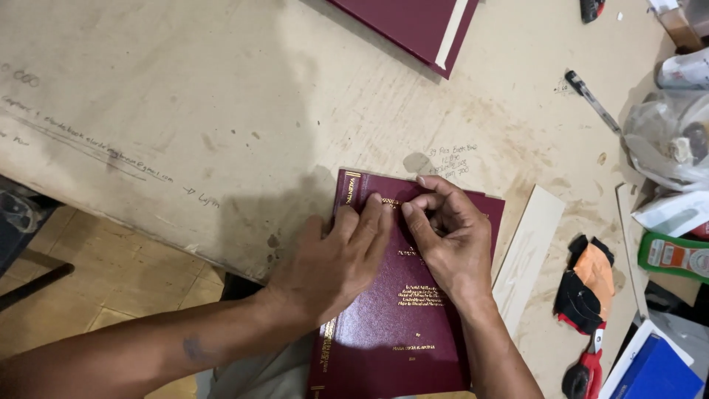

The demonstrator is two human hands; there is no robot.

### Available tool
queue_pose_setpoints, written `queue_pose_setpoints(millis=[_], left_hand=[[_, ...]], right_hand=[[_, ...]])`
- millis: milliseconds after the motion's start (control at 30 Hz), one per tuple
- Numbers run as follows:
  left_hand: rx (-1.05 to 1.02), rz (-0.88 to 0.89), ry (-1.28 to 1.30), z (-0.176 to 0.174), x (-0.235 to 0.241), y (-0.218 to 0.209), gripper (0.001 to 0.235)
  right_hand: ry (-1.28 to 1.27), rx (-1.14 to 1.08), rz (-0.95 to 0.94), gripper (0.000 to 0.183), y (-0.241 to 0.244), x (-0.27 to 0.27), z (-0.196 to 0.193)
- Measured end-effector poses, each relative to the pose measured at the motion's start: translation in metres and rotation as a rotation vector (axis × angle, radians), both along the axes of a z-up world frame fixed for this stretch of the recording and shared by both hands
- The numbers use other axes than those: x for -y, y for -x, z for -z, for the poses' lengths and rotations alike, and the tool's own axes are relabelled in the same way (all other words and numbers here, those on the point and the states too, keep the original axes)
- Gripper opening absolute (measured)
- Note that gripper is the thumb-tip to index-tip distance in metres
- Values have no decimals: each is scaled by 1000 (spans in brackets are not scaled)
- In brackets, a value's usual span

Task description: Applying gold foil to a book cover, cutting it to size with scissors, and burnishing it for adhesion.

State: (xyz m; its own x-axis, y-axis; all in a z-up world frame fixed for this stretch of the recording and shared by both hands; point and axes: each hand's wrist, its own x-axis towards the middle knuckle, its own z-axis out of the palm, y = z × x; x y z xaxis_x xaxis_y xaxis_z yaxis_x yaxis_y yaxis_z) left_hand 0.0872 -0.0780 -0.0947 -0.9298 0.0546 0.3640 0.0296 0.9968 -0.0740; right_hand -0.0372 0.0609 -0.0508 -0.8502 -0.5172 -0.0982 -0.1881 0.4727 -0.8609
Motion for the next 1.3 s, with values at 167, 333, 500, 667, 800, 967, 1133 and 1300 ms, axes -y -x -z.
queue_pose_setpoints(millis=[167, 333, 500, 667, 800, 967, 1133, 1300], left_hand=[[-65, -27, -3, -1, 4, -2, 37], [-17, -42, 4, -4, 8, -2, 46], [286, 237, -324, -19, 9, -3, 63], [0, 183, -377, -14, -12, -8, 42], [250, 105, -395, -2, -36, -5, 64], [185, 30, -274, 0, -35, -8, 76], [204, 4, -274, -2, -33, -8, 78], [159, -38, -281, -6, -30, -8, 87]], right_hand=[[-26, -19, 5, 34, -2, 1, -3], [-21, -59, -11, 33, -4, 2, -2], [-8, -20, 9, 34, -4, 0, -1], [-16, -12, 35, 34, -3, -1, 1], [21, 9, 57, 34, -5, 0, -3], [41, 24, 65, 35, -5, -1, -4], [-9, -18, 44, 33, -6, -1, -4], [-39, -10, 69, 33, -7, -1, -4]])
